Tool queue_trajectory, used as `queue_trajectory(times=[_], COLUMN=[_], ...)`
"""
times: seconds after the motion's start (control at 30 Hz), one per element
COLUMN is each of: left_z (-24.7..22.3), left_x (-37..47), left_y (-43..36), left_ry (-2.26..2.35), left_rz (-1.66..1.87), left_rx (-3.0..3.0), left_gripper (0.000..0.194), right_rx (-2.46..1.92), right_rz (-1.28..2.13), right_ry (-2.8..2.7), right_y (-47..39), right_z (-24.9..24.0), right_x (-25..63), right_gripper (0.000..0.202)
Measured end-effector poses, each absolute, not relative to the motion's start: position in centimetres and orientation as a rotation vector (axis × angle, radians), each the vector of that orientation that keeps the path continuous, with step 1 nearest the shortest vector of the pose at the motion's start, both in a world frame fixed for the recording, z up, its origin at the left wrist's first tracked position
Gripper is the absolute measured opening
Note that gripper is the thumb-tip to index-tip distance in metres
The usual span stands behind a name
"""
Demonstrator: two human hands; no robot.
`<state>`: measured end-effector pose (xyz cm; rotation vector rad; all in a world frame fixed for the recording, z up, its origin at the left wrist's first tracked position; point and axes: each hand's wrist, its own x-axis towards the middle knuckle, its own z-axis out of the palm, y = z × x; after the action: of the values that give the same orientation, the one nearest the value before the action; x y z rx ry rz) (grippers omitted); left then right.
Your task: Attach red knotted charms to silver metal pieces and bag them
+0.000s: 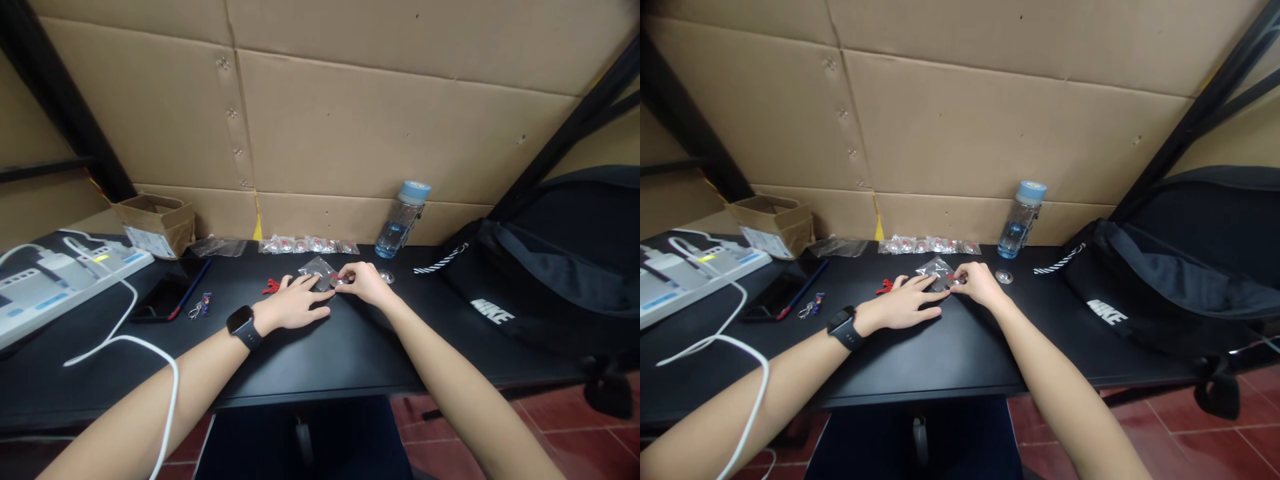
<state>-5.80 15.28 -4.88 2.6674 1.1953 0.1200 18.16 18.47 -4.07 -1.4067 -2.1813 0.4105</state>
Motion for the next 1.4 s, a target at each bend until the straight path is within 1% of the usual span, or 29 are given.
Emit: queue_trajectory(times=[0.23,0.37,0.5,0.63,0.7,0.87,1.0,1.1,1.17,1.23,1.3,1.4], left_z=[-5.1,-5.0,-4.7,-4.6,-4.6,-4.5,-4.4,-4.3,-4.2,-4.1,-4.0,-4.1], left_x=[-5.9,-6.1,-6.3,-6.5,-6.7,-7.1,-7.4,-7.6,-7.7,-7.8,-7.8,-7.8], left_y=[15.4,15.5,15.7,15.9,16.0,16.2,16.4,16.5,16.5,16.6,16.6,16.7], left_ry=[1.220,1.167,1.109,1.100,1.123,1.103,1.047,1.036,1.026,1.032,1.048,1.104], left_rz=[0.161,0.179,0.162,0.086,0.085,0.092,0.090,0.100,0.103,0.097,0.088,0.092], left_rx=[2.666,2.683,2.665,2.608,2.592,2.601,2.606,2.591,2.589,2.587,2.589,2.573], left_gripper=[0.056,0.055,0.054,0.055,0.054,0.053,0.053,0.053,0.052,0.052,0.051,0.050], right_rx=[-1.170,-1.172,-1.156,-1.063,-1.029,-0.947,-0.988,-1.089,-1.189,-1.271,-1.279,-1.179], right_rz=[0.485,0.372,0.284,0.188,0.199,0.335,0.365,0.220,0.096,0.041,0.064,0.135], right_ry=[-2.375,-2.352,-2.283,-2.311,-2.339,-2.382,-2.346,-2.308,-2.261,-2.229,-2.260,-2.368], right_y=[18.3,18.8,19.6,19.9,19.8,19.0,18.7,18.7,18.6,18.5,18.4,18.5], right_z=[-3.6,-3.9,-5.0,-5.7,-5.5,-4.7,-4.8,-5.4,-5.7,-5.7,-5.6,-5.3], right_x=[19.3,19.1,18.2,17.5,17.4,17.6,17.2,16.3,15.7,15.3,15.4,16.0], right_gripper=[0.026,0.016,0.017,0.008,0.007,0.014,0.009,0.007,0.012,0.016,0.017,0.021])
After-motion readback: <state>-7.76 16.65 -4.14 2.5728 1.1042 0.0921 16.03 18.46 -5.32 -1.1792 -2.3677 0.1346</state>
